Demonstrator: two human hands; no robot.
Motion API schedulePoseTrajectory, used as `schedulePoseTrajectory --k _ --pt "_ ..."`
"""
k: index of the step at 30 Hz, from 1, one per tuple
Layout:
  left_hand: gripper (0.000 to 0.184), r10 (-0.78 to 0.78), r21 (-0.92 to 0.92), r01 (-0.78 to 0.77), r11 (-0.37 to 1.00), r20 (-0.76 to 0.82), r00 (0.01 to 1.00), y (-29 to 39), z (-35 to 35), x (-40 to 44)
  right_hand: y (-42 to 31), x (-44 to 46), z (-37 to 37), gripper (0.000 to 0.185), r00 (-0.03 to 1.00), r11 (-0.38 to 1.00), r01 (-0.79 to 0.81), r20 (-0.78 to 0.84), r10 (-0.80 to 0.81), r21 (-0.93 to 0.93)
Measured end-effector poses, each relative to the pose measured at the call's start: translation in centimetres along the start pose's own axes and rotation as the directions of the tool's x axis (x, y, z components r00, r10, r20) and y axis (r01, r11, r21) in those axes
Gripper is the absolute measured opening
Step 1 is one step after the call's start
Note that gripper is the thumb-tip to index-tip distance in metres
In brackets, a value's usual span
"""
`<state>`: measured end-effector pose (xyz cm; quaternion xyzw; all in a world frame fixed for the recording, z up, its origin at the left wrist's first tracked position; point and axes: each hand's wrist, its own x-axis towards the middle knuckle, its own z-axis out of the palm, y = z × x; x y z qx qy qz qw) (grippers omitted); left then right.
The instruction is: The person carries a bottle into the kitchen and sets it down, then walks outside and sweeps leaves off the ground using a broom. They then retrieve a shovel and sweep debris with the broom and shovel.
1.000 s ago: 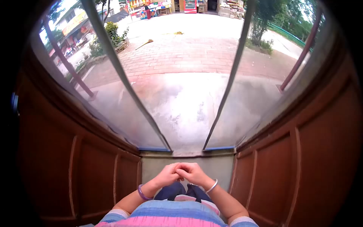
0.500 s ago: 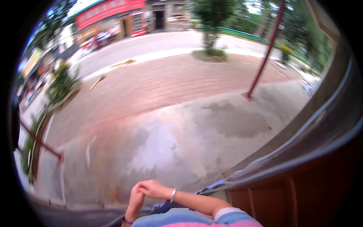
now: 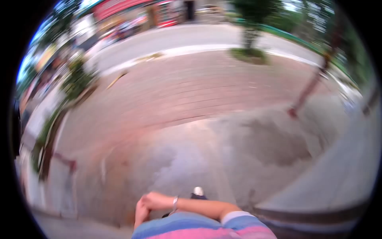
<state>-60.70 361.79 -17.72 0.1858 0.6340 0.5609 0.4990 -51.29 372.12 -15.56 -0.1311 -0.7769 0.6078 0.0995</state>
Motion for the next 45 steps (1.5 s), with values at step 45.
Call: schedulePoseTrajectory --k 45 --pt "0.016 0.058 -0.121 -0.056 0.991 0.008 0.998 47.5 -22.9 105.5 14.6 107.4 -54.7 0.01 0.933 0.976 -0.178 0.338 0.127 0.126"
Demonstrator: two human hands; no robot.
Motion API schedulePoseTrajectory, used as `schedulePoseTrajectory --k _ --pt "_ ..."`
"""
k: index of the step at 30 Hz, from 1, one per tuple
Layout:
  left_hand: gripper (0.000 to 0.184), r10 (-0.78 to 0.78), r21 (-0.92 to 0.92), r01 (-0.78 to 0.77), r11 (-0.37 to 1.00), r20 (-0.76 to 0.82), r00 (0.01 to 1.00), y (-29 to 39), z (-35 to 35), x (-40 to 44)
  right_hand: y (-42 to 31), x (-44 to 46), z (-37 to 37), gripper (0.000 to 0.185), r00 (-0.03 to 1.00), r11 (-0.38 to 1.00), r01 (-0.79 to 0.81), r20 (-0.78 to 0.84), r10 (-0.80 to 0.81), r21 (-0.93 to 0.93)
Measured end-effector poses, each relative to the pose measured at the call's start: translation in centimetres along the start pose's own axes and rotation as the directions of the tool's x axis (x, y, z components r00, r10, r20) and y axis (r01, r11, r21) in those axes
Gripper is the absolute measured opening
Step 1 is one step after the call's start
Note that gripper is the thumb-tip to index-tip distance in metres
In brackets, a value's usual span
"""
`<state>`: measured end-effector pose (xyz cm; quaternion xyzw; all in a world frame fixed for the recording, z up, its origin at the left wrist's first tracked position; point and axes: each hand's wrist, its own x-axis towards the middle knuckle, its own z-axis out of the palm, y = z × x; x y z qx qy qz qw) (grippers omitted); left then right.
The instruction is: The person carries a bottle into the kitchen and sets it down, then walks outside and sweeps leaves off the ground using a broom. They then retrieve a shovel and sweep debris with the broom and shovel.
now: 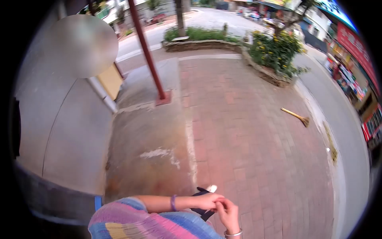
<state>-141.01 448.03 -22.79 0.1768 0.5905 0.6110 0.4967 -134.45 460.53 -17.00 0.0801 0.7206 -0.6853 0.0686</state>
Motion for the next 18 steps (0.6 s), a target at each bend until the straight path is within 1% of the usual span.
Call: schedulePoseTrajectory --k 1,2,3,4,5,6,8,9,10,11,12,14,15,16,18 --pt "0.017 0.016 0.017 -0.015 1.0 -0.007 1.0 1.3 -1.2 1.6 1.3 2.5 -1.6 0.011 0.998 0.998 0.023 0.052 -0.02 -0.059" --pt "0.019 -0.001 -0.071 -0.003 0.997 -0.06 0.998 1.2 -2.3 4.4 2.7 5.4 -3.7 0.013 0.995 0.992 0.046 0.094 -0.035 -0.12" --pt "0.019 0.003 -0.03 -0.002 1.0 0.012 1.0 -0.3 -4.3 7.8 1.8 7.5 -5.2 0.014 0.993 0.991 0.042 0.116 -0.027 -0.13" --pt "0.02 -0.048 0.014 0.047 0.999 0.036 0.998 1.2 -5.6 10.2 0.9 10.0 -7.0 0.016 0.99 0.989 0.04 0.142 -0.02 -0.142" --pt "0.017 -0.035 -0.026 0.037 0.999 0.071 0.997 2.3 -6.8 13.6 1.3 13.1 -9.5 0.019 0.986 0.967 0.069 0.164 -0.028 -0.245" --pt "0.014 -0.02 -0.065 0.027 0.998 0.101 0.995 2.8 -8.0 17.2 2.4 16.0 -11.8 0.02 0.99 0.977 0.034 0.138 -0.005 -0.211" --pt "0.014 -0.04 -0.031 0.047 0.998 0.181 0.983 4.0 -9.8 26.5 5.8 21.9 -17.3 0.023 0.993 0.988 -0.031 0.111 0.048 -0.148" --pt "0.014 -0.05 0.0 0.051 0.999 0.199 0.979 5.4 -11.4 30.9 8.6 25.1 -20.1 0.024 1.0 0.977 0.017 0.027 -0.012 -0.214" --pt "0.013 -0.041 0.135 0.012 0.991 0.208 0.977 6.8 -11.8 35.5 10.0 27.4 -22.8 0.02 0.998 0.994 -0.036 -0.056 0.03 -0.107" --pt "0.013 0.006 0.236 -0.075 0.969 0.279 0.96 8.0 -12.4 40.9 10.9 29.6 -25.5 0.018 0.986 0.999 0.036 -0.164 -0.033 0.015" --pt "0.013 0.011 0.319 -0.129 0.939 0.348 0.938 8.5 -12.3 45.5 11.5 31.2 -27.9 0.016 0.961 0.983 0.092 -0.273 -0.047 0.156" --pt "0.012 0.09 0.348 -0.283 0.894 0.479 0.873 12.9 -10.9 51.3 7.3 32.8 -33.0 0.012 0.931 0.945 0.073 -0.363 0.05 0.319" --pt "0.012 0.12 0.364 -0.327 0.872 0.489 0.864 15.3 -10.1 54.2 6.7 34.0 -36.1 0.01 0.897 0.968 0.078 -0.44 0.036 0.238" --pt "0.014 0.101 0.431 -0.371 0.823 0.531 0.841 17.1 -10.2 57.3 6.5 35.2 -39.0 0.012 0.907 0.906 0.171 -0.421 0.008 0.387" --pt "0.019 0.029 0.523 -0.467 0.713 0.644 0.764 19.5 -10.0 64.2 7.4 38.6 -44.7 0.011 0.88 0.936 0.098 -0.468 0.076 0.338"
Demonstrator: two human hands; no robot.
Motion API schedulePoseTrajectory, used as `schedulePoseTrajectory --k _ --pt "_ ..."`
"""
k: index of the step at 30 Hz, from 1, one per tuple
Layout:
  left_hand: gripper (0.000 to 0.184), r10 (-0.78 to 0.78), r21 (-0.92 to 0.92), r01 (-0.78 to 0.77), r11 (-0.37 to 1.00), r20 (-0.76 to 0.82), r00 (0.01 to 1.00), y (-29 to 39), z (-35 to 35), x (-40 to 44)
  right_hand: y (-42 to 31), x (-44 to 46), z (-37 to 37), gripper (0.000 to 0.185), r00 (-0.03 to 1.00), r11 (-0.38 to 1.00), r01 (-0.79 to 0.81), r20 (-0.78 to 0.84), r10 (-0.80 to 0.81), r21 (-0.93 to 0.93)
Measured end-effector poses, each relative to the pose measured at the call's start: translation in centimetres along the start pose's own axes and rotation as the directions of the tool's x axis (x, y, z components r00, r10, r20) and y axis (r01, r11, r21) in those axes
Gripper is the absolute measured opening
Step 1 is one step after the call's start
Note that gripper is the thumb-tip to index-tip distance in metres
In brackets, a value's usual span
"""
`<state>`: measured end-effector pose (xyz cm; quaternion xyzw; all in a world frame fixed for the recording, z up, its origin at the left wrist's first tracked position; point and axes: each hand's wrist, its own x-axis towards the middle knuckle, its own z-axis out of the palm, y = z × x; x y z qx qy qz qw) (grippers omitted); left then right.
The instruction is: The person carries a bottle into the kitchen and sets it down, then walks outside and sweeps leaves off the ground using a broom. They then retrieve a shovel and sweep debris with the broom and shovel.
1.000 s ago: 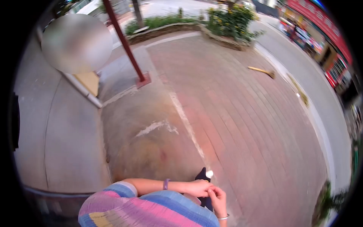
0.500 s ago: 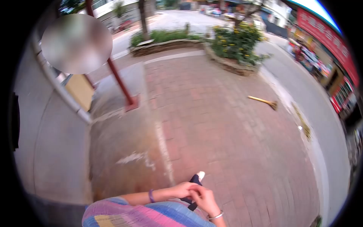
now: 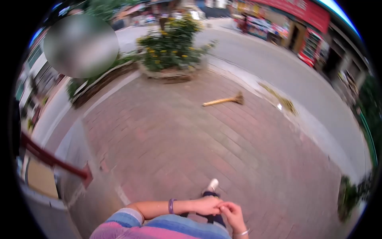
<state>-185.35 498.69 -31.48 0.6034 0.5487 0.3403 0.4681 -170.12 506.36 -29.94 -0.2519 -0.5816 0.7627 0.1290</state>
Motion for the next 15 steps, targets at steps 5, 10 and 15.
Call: schedulePoseTrajectory --k 5,10,15 --pt "0.022 -0.24 -0.241 0.206 0.948 -0.121 0.963 -8.6 -12.0 9.8 -1.2 20.1 -4.7 0.017 0.982 0.996 -0.057 0.174 0.068 -0.07" --pt "0.02 -0.437 -0.58 0.219 0.785 -0.267 0.859 -10.5 -29.9 12.0 -8.9 40.9 -0.7 0.02 0.844 0.968 0.094 0.535 0.048 -0.235" --pt "0.023 -0.488 -0.748 -0.024 0.663 -0.457 0.743 -18.4 -41.1 16.1 -10.6 58.0 2.3 0.019 0.764 0.751 0.425 0.645 0.002 -0.505"
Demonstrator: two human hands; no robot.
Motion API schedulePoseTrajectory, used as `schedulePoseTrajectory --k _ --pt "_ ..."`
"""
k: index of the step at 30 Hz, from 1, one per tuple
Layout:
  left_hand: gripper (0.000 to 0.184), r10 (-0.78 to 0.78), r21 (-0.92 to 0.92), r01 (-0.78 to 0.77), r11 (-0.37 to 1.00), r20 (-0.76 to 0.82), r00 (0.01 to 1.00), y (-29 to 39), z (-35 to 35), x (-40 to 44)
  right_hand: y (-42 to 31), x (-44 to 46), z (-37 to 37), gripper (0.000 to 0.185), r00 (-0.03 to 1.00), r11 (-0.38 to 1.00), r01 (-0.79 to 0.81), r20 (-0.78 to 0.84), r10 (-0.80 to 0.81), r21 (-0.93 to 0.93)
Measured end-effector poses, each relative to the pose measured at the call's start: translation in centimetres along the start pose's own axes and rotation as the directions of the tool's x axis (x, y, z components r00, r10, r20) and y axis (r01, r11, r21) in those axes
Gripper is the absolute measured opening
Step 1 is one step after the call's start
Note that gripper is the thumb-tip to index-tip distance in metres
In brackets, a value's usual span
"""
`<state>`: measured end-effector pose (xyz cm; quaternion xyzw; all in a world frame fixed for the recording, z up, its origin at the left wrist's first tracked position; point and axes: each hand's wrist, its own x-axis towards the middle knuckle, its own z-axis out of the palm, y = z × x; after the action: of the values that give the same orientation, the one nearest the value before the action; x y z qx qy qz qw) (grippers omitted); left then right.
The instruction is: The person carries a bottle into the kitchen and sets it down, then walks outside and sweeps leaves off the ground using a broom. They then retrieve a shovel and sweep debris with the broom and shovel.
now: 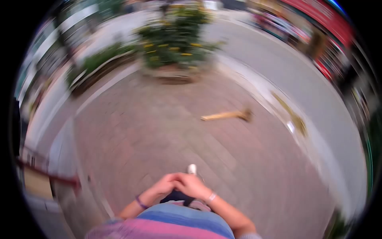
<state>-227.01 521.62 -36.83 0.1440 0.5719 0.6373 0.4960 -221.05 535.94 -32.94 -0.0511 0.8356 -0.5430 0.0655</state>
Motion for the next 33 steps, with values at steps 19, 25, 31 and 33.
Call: schedulePoseTrajectory --k 19,25,31,33 --pt "0.016 0.264 0.364 -0.011 0.931 -0.653 0.71 16.9 -9.2 39.0 14.6 37.7 -30.6 0.008 0.82 0.974 -0.125 0.573 -0.006 0.189" --pt "0.027 0.161 0.086 -0.152 0.985 -0.781 0.603 17.3 -9.7 46.9 18.4 44.9 -34.9 0.005 0.635 0.976 -0.079 0.765 -0.106 0.202" --pt "0.029 0.091 0.136 0.017 0.991 -0.744 0.662 20.8 -10.1 53.2 21.5 48.0 -40.7 0.005 0.677 0.957 -0.189 0.735 -0.034 0.219" --pt "0.028 0.073 0.098 0.0 0.995 -0.743 0.665 20.8 -11.2 55.6 24.2 49.8 -41.6 0.005 0.687 0.938 -0.277 0.725 0.043 0.207"
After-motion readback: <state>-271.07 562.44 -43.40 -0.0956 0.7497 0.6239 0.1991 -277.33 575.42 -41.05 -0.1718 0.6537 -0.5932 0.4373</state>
